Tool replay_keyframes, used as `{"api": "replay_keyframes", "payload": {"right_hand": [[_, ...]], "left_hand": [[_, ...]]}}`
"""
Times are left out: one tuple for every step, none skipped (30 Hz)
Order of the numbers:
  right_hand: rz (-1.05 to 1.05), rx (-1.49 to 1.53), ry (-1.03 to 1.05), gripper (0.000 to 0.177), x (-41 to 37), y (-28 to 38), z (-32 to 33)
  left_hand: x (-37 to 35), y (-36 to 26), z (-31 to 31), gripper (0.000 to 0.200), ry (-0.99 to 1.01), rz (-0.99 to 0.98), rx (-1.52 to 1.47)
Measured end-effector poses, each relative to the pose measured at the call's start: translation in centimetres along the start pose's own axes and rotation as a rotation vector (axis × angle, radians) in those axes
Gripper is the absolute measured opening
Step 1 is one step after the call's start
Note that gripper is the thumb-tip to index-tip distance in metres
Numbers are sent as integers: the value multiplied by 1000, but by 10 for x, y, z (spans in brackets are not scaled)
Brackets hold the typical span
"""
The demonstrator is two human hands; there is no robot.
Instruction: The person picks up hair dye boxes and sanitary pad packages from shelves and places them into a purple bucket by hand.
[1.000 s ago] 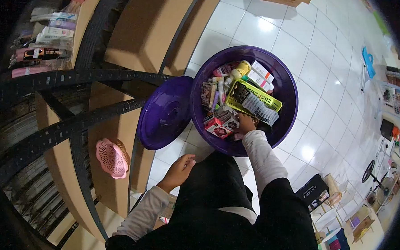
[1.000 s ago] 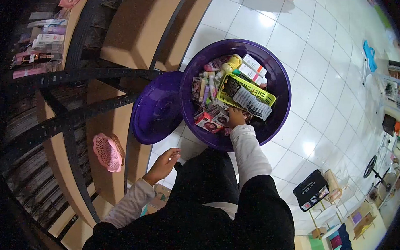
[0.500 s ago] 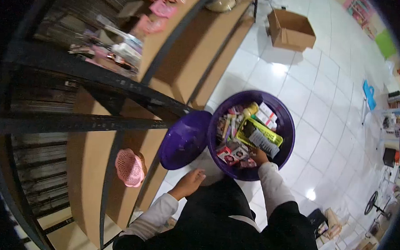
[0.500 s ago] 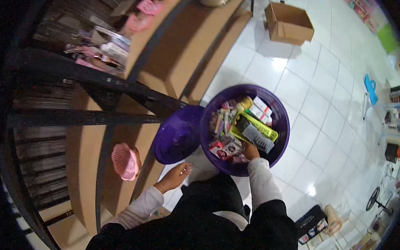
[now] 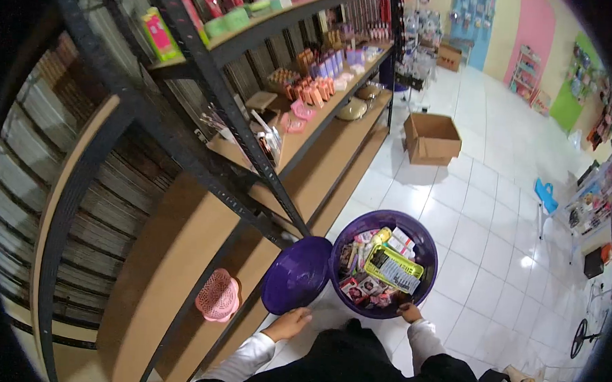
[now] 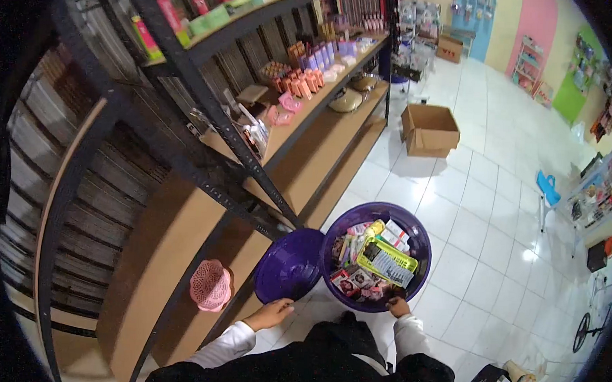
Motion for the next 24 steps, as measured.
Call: {"api": "replay_keyframes", "payload": {"right_hand": [[25,-28,-25,36,-19,10,3],[54,-53,-54,33,-30,15,3],[108,40,-52,33,-16,-17,-18],[162,130,-46,33,3,-43,-32],[136,4,3,34,-9,-27,-25],[103,-122,50,37,-32,-8,-19],[67,-109,48,38,-48,1,-15],[64,-106,48,38,-67,12,-8],[61,-102,47,39,-84,23,1],[59,-96,47,40,-96,36,11],[69,-67,41,43,-101,37,17],[71,-54,21,44,-106,37,26],[70,-41,3,44,-115,36,38],[70,-29,-13,45,-120,32,48],[110,-12,-27,44,-118,24,57],[54,49,-38,43,-116,9,66],[-1,108,-45,42,-136,4,83],[-56,166,-48,41,-146,-4,96],[-83,189,-53,40,-151,-14,107],[-112,209,-57,38,-152,-33,116],[-146,212,-49,36,-156,-50,124],[-184,213,-42,35,-162,-69,134],[-224,212,-39,33,-162,-87,149],[-231,230,-53,31,-161,-105,166]], "left_hand": [[-9,6,-2,49,-15,25,5],[-20,11,-4,49,-38,26,-32],[-32,9,-3,49,-41,36,-55],[-45,8,-3,49,-41,48,-81],[-54,13,-5,49,-59,37,-86],[-64,19,-9,50,-74,28,-92],[-75,26,-13,50,-87,20,-98],[-85,30,-16,50,-100,28,-112],[-95,33,-19,50,-114,36,-125],[-103,37,-22,50,-128,44,-137],[-107,50,-27,50,-140,54,-150],[-107,67,-34,49,-150,65,-164],[-106,76,-38,49,-159,78,-180],[-107,76,-41,49,-148,95,-205],[-109,74,-43,49,-138,115,-230],[-109,72,-46,48,-129,138,-257],[-106,67,-47,48,-162,144,-220],[-99,65,-51,48,-181,108,-190],[-88,65,-56,48,-201,74,-161],[-77,63,-60,49,-220,42,-134],[-66,56,-66,49,-225,42,-129],[-52,49,-73,49,-227,42,-127],[-45,23,-77,49,-227,39,-127],[-38,-6,-82,51,-184,-18,-115]]}}
Point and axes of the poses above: each hand's wrist, its own x-axis towards the middle knuckle, its own z-axis out of the back of the hand, y = z × x, the point moved 6 cm from there along x, towards the middle knuckle, and after that the axes turned 4 degrees about -z, right-handed, at the moved point
